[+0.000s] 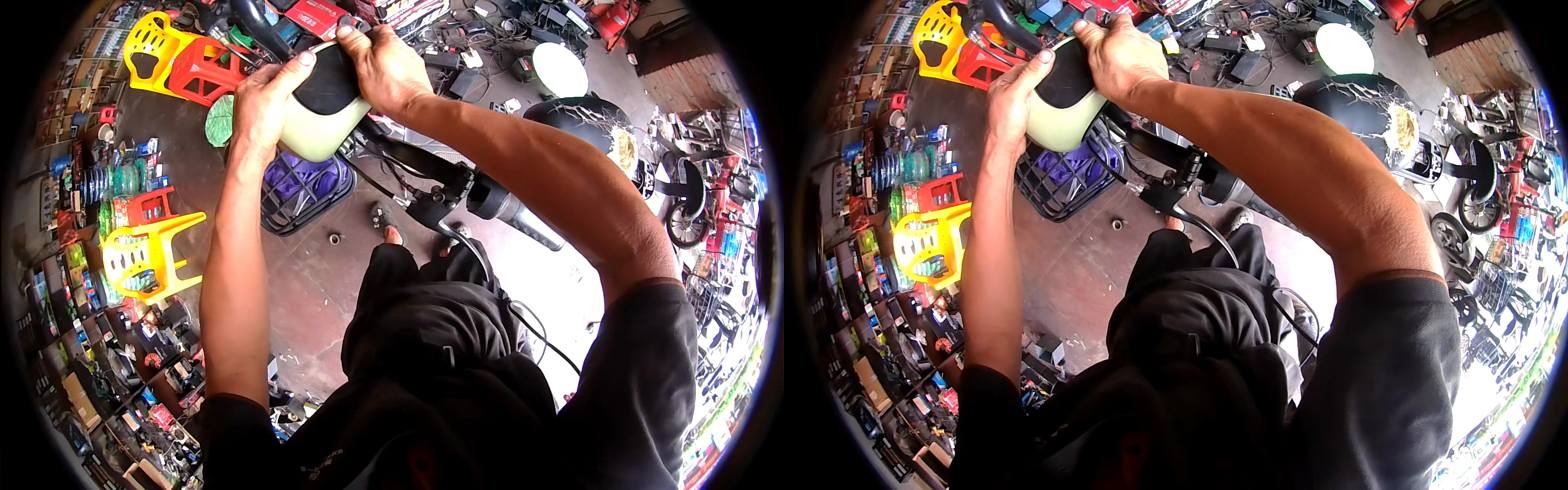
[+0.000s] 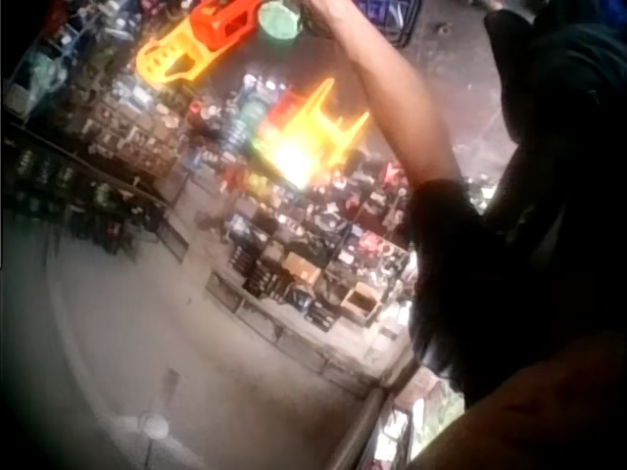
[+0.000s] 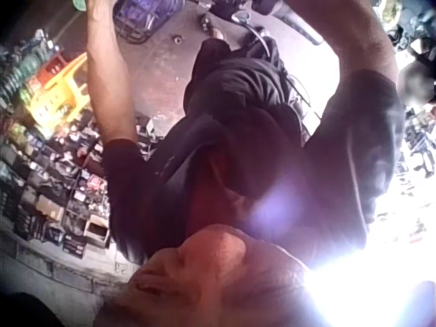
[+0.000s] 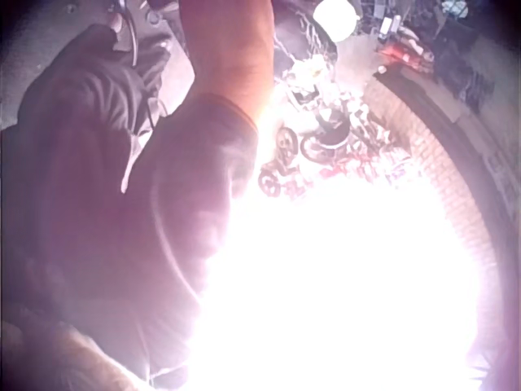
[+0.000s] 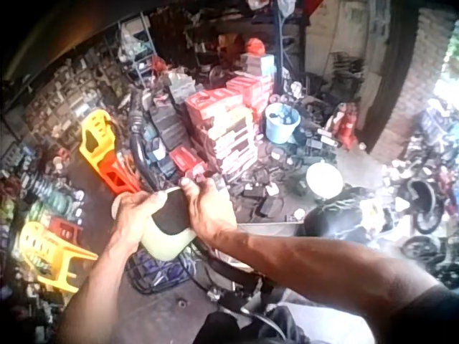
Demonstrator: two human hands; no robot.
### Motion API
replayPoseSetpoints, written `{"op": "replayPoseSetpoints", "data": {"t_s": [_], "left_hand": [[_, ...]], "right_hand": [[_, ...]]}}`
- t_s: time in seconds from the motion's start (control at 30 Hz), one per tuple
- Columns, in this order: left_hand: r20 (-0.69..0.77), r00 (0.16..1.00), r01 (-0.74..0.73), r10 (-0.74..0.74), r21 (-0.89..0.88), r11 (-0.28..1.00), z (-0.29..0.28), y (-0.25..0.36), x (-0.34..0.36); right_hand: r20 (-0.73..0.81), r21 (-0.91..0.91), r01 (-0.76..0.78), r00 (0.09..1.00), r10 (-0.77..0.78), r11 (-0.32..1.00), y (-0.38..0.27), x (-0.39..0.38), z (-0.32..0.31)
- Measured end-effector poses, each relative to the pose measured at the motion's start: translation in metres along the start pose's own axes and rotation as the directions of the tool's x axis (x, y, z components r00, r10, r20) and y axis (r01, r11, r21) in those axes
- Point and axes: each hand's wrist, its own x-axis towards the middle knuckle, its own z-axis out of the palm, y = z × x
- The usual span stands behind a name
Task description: The person disassembles and reassembles the front headlight housing and display panel of a scooter. They pry off the outer cover, remove the headlight assembly and a small inner component, and then fit the pieces back together by hand around the handlebars.
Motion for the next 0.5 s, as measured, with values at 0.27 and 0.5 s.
{"op": "replayPoseSetpoints", "data": {"t_s": [0.27,0.5], "left_hand": [[-0.279,0.958,-0.001,-0.062,-0.222,0.975,0.009,-0.015,-0.016],[-0.122,0.979,0.067,-0.162,-0.557,0.828,0.009,-0.038,-0.035]], "right_hand": [[0.036,-0.091,-0.061,0.997,0.064,0.994,0.002,0.007,0.004],[-0.017,-0.023,-0.026,1.000,0.025,0.999,0.003,0.006,0.009]]}}
